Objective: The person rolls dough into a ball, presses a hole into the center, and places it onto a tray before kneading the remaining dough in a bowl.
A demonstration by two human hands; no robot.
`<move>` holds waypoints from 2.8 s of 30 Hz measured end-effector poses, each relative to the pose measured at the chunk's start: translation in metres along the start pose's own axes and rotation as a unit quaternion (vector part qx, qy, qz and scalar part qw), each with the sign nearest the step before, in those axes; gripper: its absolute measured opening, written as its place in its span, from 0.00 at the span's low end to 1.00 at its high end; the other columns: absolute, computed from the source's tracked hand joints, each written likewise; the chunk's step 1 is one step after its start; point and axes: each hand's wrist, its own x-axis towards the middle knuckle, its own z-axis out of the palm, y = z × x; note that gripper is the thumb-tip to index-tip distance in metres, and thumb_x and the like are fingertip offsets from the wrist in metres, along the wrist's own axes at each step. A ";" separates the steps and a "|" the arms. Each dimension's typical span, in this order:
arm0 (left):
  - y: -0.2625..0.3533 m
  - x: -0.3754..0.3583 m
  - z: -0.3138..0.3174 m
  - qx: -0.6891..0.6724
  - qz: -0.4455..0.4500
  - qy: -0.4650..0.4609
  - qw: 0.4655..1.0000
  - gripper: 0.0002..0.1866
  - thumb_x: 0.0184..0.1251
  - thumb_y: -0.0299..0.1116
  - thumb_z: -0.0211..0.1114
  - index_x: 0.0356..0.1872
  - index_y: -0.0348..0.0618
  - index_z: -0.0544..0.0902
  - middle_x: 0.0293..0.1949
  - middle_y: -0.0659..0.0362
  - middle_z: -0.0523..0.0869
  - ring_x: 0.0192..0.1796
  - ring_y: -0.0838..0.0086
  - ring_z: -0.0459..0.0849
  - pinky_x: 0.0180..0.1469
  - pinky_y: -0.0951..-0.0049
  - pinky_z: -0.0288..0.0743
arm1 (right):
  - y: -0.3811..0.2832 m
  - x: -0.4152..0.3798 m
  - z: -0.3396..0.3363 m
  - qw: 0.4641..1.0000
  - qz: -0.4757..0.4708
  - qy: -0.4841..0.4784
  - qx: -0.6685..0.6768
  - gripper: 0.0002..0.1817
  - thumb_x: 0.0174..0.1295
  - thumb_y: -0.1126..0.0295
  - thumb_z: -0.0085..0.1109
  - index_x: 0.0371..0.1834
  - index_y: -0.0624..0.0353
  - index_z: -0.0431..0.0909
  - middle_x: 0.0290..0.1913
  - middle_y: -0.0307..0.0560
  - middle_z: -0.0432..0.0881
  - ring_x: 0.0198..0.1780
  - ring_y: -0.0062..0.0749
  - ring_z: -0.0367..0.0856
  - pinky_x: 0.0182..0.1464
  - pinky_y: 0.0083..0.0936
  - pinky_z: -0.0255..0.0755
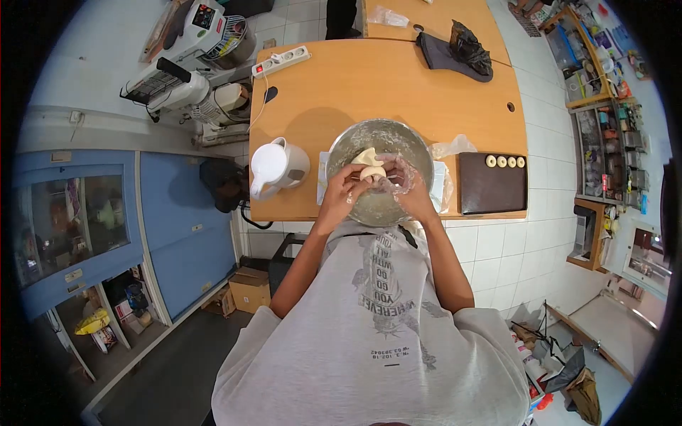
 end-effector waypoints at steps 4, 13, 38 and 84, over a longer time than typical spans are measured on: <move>-0.001 -0.002 -0.009 0.046 -0.010 -0.045 0.998 0.15 0.75 0.27 0.69 0.58 0.34 0.81 0.48 0.57 0.87 0.51 0.77 0.84 0.57 0.73 0.79 | 0.002 0.001 0.002 0.999 0.002 0.006 -0.032 0.21 0.69 0.74 0.69 0.65 0.57 0.79 0.49 0.50 0.86 0.52 0.33 0.88 0.55 0.30 0.85; 0.003 0.003 -0.010 0.106 0.010 -0.054 0.993 0.14 0.77 0.29 0.68 0.57 0.34 0.81 0.47 0.58 0.88 0.51 0.78 0.85 0.56 0.74 0.80 | -0.010 -0.002 -0.002 0.979 -0.027 -0.049 -0.194 0.20 0.68 0.73 0.69 0.63 0.57 0.82 0.55 0.52 0.89 0.52 0.36 0.89 0.56 0.32 0.83; 0.006 -0.002 -0.001 -0.038 -0.039 -0.023 0.998 0.17 0.79 0.36 0.67 0.53 0.28 0.81 0.49 0.51 0.85 0.51 0.70 0.89 0.56 0.67 0.89 | 0.002 -0.008 0.009 0.998 -0.013 0.065 -0.015 0.15 0.75 0.71 0.62 0.61 0.62 0.84 0.56 0.49 0.88 0.56 0.33 0.87 0.58 0.30 0.82; -0.033 0.005 0.058 -0.033 -0.078 -0.052 0.995 0.22 0.78 0.33 0.68 0.65 0.30 0.80 0.56 0.51 0.87 0.57 0.71 0.86 0.63 0.68 0.83 | 0.029 -0.051 -0.047 0.959 0.078 0.172 0.213 0.15 0.74 0.76 0.62 0.63 0.63 0.82 0.57 0.46 0.87 0.57 0.28 0.85 0.61 0.30 0.83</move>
